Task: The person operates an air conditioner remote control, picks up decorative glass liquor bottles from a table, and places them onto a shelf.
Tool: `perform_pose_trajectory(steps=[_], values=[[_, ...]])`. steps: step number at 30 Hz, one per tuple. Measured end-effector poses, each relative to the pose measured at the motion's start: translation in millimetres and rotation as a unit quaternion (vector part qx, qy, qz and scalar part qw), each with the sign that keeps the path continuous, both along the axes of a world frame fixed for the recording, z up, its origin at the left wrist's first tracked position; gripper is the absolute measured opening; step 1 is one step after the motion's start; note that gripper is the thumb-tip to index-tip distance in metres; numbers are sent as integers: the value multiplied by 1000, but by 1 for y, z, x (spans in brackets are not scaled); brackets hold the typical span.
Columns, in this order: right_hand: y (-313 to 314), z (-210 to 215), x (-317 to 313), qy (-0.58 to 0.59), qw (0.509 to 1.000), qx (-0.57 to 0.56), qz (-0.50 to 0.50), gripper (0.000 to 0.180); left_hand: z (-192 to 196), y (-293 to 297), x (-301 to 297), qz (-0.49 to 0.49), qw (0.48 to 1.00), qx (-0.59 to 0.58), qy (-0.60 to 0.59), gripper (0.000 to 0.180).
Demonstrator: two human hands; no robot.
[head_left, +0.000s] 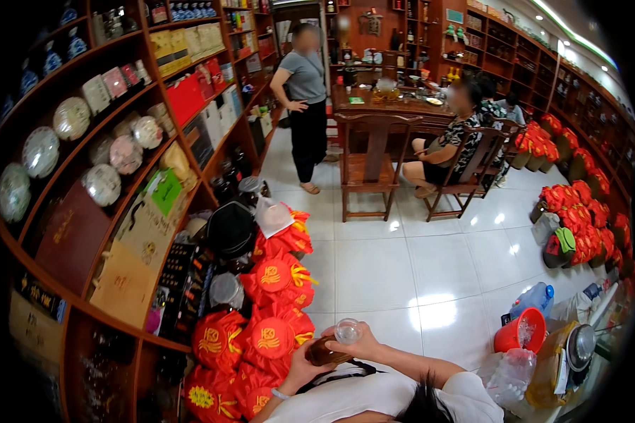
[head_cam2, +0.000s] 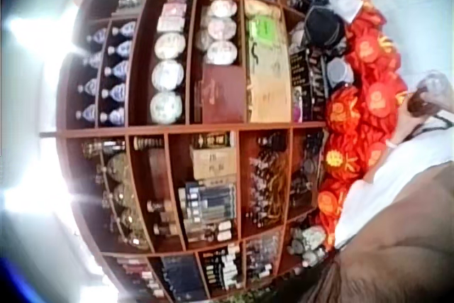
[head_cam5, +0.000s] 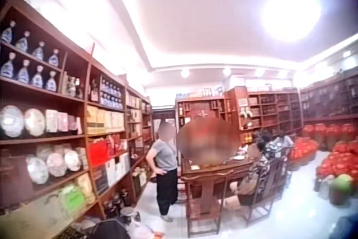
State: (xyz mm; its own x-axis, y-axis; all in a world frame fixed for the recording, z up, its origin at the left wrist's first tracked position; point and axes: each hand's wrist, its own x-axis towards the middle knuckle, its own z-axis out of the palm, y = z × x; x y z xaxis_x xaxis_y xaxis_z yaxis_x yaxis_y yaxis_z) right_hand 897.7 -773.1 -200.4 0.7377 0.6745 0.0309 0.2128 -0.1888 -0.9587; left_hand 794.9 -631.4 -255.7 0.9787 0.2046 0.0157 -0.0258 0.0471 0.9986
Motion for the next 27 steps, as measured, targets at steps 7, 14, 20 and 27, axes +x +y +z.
perform_pose_trajectory(steps=[7,14,20,27], values=[[-16,-8,46,39,991,47,-120,23,-1,5,84,-147,988,-13,56,59],[5,-22,85,-13,997,72,-2,36,39,-8,93,-88,985,-97,112,74],[39,-41,114,-119,982,72,127,46,12,2,69,22,987,26,158,67],[109,-8,81,-87,921,57,375,42,20,3,-17,300,907,-254,148,64]])
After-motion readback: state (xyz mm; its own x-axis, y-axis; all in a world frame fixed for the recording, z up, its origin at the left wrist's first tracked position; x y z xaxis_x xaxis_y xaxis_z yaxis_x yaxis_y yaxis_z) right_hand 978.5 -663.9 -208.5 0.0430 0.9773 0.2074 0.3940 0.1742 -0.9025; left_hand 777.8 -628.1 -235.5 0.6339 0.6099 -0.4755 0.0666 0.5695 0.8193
